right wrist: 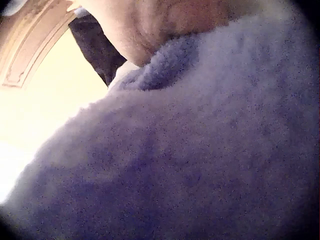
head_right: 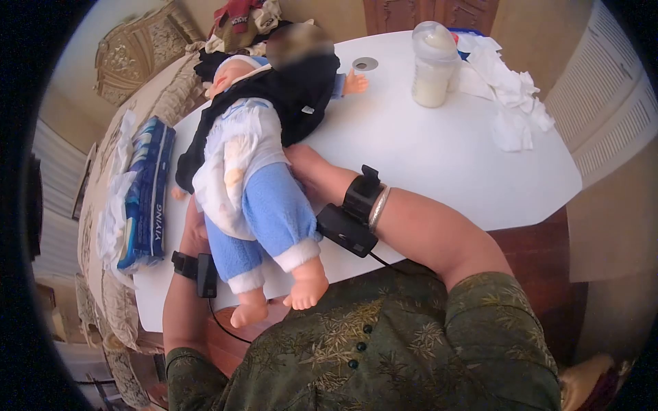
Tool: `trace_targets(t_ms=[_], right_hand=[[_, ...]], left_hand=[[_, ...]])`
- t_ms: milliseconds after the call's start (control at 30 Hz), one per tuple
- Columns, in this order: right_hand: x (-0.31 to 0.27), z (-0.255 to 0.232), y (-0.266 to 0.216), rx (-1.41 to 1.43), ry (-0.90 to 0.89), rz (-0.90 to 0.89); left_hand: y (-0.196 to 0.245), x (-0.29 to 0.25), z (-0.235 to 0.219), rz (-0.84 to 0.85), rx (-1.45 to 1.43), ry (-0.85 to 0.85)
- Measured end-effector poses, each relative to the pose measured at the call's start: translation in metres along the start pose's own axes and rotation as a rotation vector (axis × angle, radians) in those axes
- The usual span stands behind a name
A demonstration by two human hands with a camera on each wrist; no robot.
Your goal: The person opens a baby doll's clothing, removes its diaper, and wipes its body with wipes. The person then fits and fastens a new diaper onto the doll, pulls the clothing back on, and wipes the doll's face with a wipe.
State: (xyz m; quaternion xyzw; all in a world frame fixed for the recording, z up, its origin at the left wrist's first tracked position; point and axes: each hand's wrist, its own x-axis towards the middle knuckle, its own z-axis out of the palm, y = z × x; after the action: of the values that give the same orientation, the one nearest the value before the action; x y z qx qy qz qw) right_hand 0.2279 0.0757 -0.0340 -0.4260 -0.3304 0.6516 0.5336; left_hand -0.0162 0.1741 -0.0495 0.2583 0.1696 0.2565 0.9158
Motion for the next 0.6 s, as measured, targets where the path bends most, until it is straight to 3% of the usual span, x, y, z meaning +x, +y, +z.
trace_targets(t_ms=[67, 200, 300, 367, 433, 467, 533, 567, 600], right_hand=[[-0.019, 0.008, -0.009, 0.163, -0.115, 0.217], [-0.023, 0.000, 0.001, 0.169, -0.202, 0.070], [-0.013, -0.020, -0.009, -0.011, -0.218, 0.077], [-0.007, -0.050, -0.011, -0.399, -0.151, 0.072], [-0.020, -0.053, -0.032, -0.868, 0.055, 0.142], [-0.021, -0.064, -0.034, -0.881, 0.046, 0.145], [-0.020, -0.089, -0.037, -1.388, -0.007, -0.005], [-0.025, -0.090, -0.045, -1.400, -0.020, -0.002], [-0.034, -0.085, -0.060, -1.654, 0.012, 0.058]], left_hand=[[-0.001, -0.002, 0.009, -0.074, -0.088, -0.162], [-0.003, -0.004, 0.016, -0.056, -0.031, -0.205], [-0.012, -0.007, 0.020, 0.078, 0.165, 0.134], [-0.019, -0.004, 0.024, 0.056, 0.172, 0.178], [-0.029, -0.001, 0.040, 0.028, 0.195, 0.283], [-0.033, 0.000, 0.047, 0.039, 0.184, 0.284], [-0.040, 0.001, 0.059, 0.040, 0.229, 0.247], [-0.046, 0.003, 0.070, 0.075, 0.257, 0.276], [-0.049, 0.004, 0.074, 0.086, 0.243, 0.280]])
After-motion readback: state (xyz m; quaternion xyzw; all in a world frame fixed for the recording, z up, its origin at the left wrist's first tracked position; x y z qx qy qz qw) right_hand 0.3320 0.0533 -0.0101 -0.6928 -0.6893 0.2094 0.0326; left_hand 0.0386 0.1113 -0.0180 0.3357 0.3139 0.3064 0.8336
